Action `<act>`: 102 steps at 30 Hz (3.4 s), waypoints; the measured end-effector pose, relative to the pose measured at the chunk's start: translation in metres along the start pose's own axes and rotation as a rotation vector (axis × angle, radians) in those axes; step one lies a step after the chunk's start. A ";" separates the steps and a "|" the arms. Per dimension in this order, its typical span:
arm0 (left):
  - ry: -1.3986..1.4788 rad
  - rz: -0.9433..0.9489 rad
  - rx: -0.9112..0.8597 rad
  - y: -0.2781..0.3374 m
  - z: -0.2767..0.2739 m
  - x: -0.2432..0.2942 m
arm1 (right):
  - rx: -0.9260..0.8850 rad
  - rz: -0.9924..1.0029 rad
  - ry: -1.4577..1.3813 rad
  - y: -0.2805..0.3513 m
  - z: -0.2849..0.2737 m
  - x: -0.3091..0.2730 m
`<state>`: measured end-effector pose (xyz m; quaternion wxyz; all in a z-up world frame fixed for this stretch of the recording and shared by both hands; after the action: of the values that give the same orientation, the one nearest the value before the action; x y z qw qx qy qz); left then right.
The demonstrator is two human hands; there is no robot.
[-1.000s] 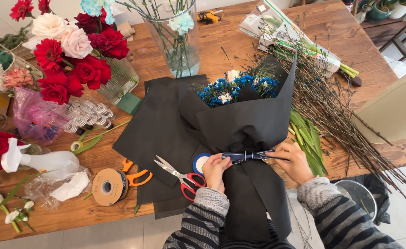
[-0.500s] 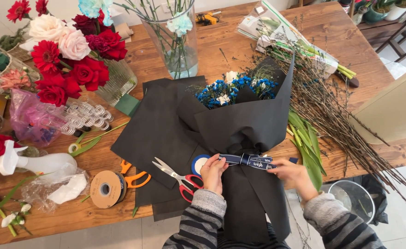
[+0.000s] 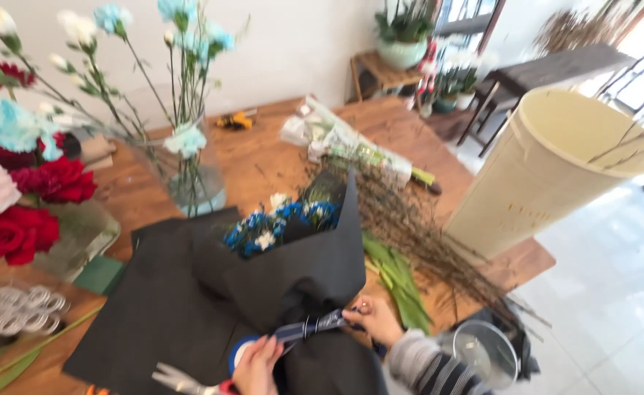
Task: The person opens a wooden drawer to retrieve a roll of blue ribbon and carries it to a work table. The person then measures a length of the ribbon against a black-wrapped flower bouquet, cuts the ribbon using scissors, and ties it into a bow around the bouquet.
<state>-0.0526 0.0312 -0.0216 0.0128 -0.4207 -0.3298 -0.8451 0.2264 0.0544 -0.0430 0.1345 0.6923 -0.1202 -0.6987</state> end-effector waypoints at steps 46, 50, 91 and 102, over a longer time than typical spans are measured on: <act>-1.163 0.364 -0.063 -0.035 -0.078 -0.012 | -0.091 -0.416 1.307 0.020 0.094 -0.081; -1.272 0.384 -0.033 -0.016 -0.103 0.019 | -0.095 -0.405 1.239 0.020 0.093 -0.076; -1.773 1.145 -0.534 0.018 0.051 -0.018 | -0.193 -0.047 0.856 0.119 -0.042 -0.076; -1.269 1.131 -0.291 0.040 0.002 0.048 | -0.072 -0.153 0.502 0.064 -0.043 -0.043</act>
<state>-0.0699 0.0135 0.0360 0.1909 -0.9117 0.0961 -0.3509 0.2707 0.0102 0.0194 0.1317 0.8458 -0.0054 -0.5170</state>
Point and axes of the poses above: each hand's wrist, its own y-axis away from the middle knuckle, its own z-axis out of the palm, x = y × z, the point moved 3 cm from there along -y, towards the middle knuckle, and after that the axes turned 8 degrees about -x, right-handed, at the moved point
